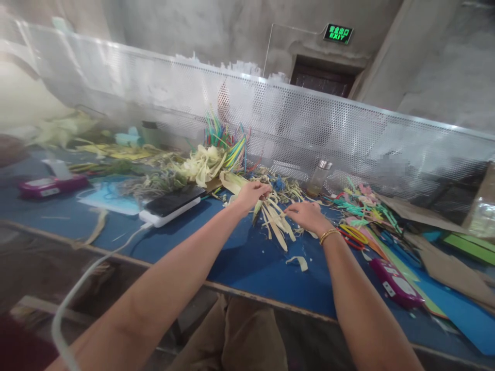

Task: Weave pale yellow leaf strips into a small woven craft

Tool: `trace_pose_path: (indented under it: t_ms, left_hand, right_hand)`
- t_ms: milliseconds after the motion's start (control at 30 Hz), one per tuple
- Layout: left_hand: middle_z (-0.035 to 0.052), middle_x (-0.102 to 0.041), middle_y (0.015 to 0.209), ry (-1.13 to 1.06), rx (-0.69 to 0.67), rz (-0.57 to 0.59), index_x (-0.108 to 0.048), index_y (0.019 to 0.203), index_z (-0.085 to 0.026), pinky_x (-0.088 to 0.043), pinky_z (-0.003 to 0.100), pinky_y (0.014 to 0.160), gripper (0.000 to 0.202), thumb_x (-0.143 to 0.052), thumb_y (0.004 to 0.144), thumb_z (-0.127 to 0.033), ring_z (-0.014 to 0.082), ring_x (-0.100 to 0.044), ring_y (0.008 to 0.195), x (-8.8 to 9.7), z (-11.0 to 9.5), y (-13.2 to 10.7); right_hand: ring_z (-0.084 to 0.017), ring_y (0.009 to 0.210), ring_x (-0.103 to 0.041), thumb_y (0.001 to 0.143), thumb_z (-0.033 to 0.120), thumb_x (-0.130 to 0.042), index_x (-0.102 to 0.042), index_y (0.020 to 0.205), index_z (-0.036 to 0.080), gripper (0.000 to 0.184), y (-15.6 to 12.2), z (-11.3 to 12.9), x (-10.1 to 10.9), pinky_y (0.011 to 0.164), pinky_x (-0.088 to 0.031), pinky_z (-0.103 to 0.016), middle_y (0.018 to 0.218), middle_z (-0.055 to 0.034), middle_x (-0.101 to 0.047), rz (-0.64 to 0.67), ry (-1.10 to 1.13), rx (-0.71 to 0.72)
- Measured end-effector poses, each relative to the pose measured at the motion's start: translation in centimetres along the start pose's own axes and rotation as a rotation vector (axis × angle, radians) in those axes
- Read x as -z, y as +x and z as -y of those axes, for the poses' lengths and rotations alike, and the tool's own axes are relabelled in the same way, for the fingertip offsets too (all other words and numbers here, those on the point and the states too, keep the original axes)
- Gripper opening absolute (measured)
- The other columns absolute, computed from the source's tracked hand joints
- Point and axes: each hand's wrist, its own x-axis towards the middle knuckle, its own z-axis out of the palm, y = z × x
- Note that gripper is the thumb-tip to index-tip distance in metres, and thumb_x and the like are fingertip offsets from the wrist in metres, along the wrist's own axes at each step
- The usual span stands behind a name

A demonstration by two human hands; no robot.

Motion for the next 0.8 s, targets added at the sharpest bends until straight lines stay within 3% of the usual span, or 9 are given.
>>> trace_pose_path:
  t_ms: [100,233,300,400,467,633,800]
  left_hand:
    - [0.0013,-0.057,0.060,-0.063,-0.015,-0.022,-0.063,0.068,-0.014,-0.035,0.021,0.054,0.029,-0.059,0.078,-0.041,0.0081,-0.046,0.053,0.0,-0.4,0.0]
    - [0.0019,-0.053,0.052,-0.043,0.016,0.073,-0.063,0.060,-0.014,-0.035,0.023,0.055,0.042,-0.054,0.078,-0.051,0.0096,-0.045,0.052,-0.1,-0.6,-0.3]
    - [0.0039,-0.059,0.059,0.026,0.010,0.100,-0.068,0.068,-0.014,-0.038,0.025,0.060,0.041,-0.055,0.077,-0.052,0.0118,-0.049,0.057,-0.3,-0.4,-0.5]
    - [0.0047,-0.068,0.083,0.076,-0.095,0.117,-0.071,0.086,-0.017,-0.040,0.027,0.072,0.037,-0.059,0.074,-0.050,0.0153,-0.056,0.076,-0.7,-0.1,-0.8]
    - [0.0036,-0.068,0.089,0.077,-0.139,0.153,-0.071,0.088,-0.019,-0.040,0.027,0.075,0.036,-0.060,0.073,-0.049,0.0163,-0.057,0.083,-1.0,0.0,-0.9]
    - [0.0030,-0.065,0.074,0.068,-0.020,0.194,-0.070,0.076,-0.017,-0.040,0.027,0.066,0.033,-0.066,0.068,-0.049,0.0146,-0.054,0.071,-1.2,-0.2,-1.2]
    - [0.0017,-0.060,0.064,0.006,0.117,0.258,-0.068,0.073,-0.017,-0.036,0.026,0.056,0.031,-0.071,0.064,-0.046,0.0113,-0.048,0.058,-0.8,-0.4,-1.5]
  right_hand:
    - [-0.019,0.073,-0.059,0.080,0.040,-0.052,-0.071,0.071,0.023,0.027,0.0,-0.8,0.5,0.071,-0.036,-0.031,0.074,-0.0022,-0.069,-0.016,0.157,-0.010]
    - [-0.016,0.062,-0.054,0.080,0.045,-0.051,-0.068,0.077,0.019,0.031,0.8,-1.3,-0.1,0.062,-0.038,-0.028,0.066,-0.0017,-0.064,-0.363,0.572,-0.065]
    - [-0.016,0.063,-0.054,0.078,0.047,-0.054,-0.067,0.080,0.019,0.031,1.2,-1.0,-0.8,0.064,-0.041,-0.028,0.065,-0.0016,-0.063,-0.446,0.776,-0.062]
    - [-0.016,0.064,-0.055,0.075,0.047,-0.059,-0.067,0.080,0.019,0.029,1.5,-0.1,-1.7,0.066,-0.043,-0.029,0.066,-0.0017,-0.064,-0.386,0.896,-0.025]
    - [-0.016,0.065,-0.056,0.074,0.046,-0.061,-0.068,0.078,0.019,0.028,1.3,0.6,-1.9,0.068,-0.044,-0.030,0.066,-0.0017,-0.065,-0.303,0.900,0.011]
    - [-0.018,0.069,-0.058,0.073,0.048,-0.063,-0.070,0.074,0.019,0.030,0.8,1.3,-1.4,0.071,-0.043,-0.031,0.070,-0.0030,-0.067,-0.172,0.904,0.031]
    - [-0.014,0.064,-0.052,0.070,0.052,-0.064,-0.070,0.078,0.018,0.035,1.0,0.6,-1.5,0.066,-0.041,-0.029,0.067,-0.0015,-0.063,-0.264,1.061,-0.087]
